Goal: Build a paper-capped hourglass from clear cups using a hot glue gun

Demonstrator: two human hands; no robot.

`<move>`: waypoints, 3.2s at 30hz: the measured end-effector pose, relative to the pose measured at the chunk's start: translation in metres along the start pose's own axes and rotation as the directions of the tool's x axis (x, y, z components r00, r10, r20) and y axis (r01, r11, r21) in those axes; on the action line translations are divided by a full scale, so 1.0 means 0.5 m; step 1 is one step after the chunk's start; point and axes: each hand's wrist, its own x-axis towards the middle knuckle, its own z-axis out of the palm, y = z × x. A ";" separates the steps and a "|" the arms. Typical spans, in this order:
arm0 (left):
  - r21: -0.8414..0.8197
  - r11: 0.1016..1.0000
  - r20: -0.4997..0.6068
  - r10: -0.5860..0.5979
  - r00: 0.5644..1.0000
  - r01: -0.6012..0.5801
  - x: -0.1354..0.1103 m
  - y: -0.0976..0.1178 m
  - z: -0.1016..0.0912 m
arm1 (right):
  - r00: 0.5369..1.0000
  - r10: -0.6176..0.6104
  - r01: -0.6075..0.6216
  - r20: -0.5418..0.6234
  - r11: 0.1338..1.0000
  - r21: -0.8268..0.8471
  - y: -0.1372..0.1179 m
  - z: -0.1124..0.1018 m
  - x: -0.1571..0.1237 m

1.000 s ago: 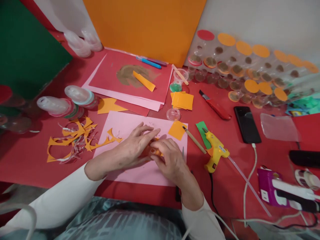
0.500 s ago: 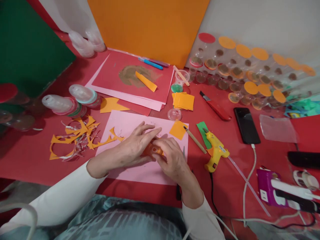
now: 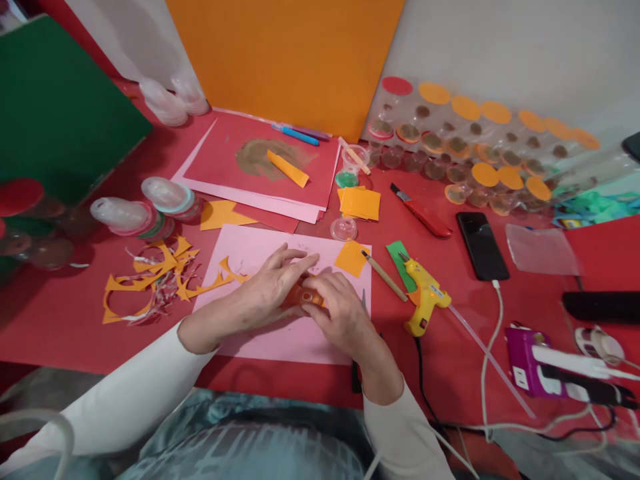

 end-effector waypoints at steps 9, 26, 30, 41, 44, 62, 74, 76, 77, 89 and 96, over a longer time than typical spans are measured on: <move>0.001 0.999 -0.035 0.044 0.998 -0.044 0.000 -0.004 -0.004 | 0.999 0.030 -0.031 0.036 0.999 0.012 0.008 0.006 0.001; -0.098 0.993 0.016 -0.071 0.997 0.072 0.001 -0.013 -0.008 | 1.000 0.001 -0.001 -0.003 1.000 0.002 0.002 0.008 0.014; -0.094 0.992 0.015 -0.088 0.996 0.089 -0.001 -0.012 -0.010 | 1.000 0.026 -0.026 0.007 1.000 0.006 -0.004 0.006 0.015; -0.080 0.996 -0.029 -0.032 0.999 0.030 -0.001 0.001 -0.019 | 0.999 0.014 -0.013 -0.049 1.000 0.021 -0.005 0.011 0.007; -0.090 0.995 -0.024 -0.038 0.999 0.035 -0.004 -0.001 -0.013 | 0.999 0.008 -0.006 -0.051 0.999 0.032 -0.004 0.010 0.008; -0.079 0.992 0.011 -0.096 0.995 0.096 -0.003 -0.001 -0.009 | 0.985 0.165 -0.168 0.049 0.985 0.048 -0.016 0.004 0.011; -0.192 0.980 0.026 -0.055 0.998 0.059 -0.005 0.002 -0.012 | 0.998 0.066 -0.067 0.016 0.992 0.104 -0.007 0.003 0.005; -0.192 0.978 0.029 -0.071 0.997 0.075 -0.004 0.002 -0.013 | 0.997 0.071 -0.074 0.032 0.992 0.104 -0.006 0.001 0.006; -0.192 0.978 0.027 -0.075 0.997 0.078 -0.003 0.002 -0.013 | 0.997 0.074 -0.078 0.038 0.992 0.104 -0.006 0.000 0.006; -0.163 0.985 0.017 -0.050 0.999 0.052 0.000 0.004 -0.011 | 0.998 0.060 -0.060 0.006 0.992 0.113 -0.005 0.000 -0.001; -0.214 0.976 0.067 -0.030 0.997 0.044 0.000 0.010 -0.022 | 0.998 0.060 -0.061 0.013 0.995 0.080 -0.004 -0.003 -0.002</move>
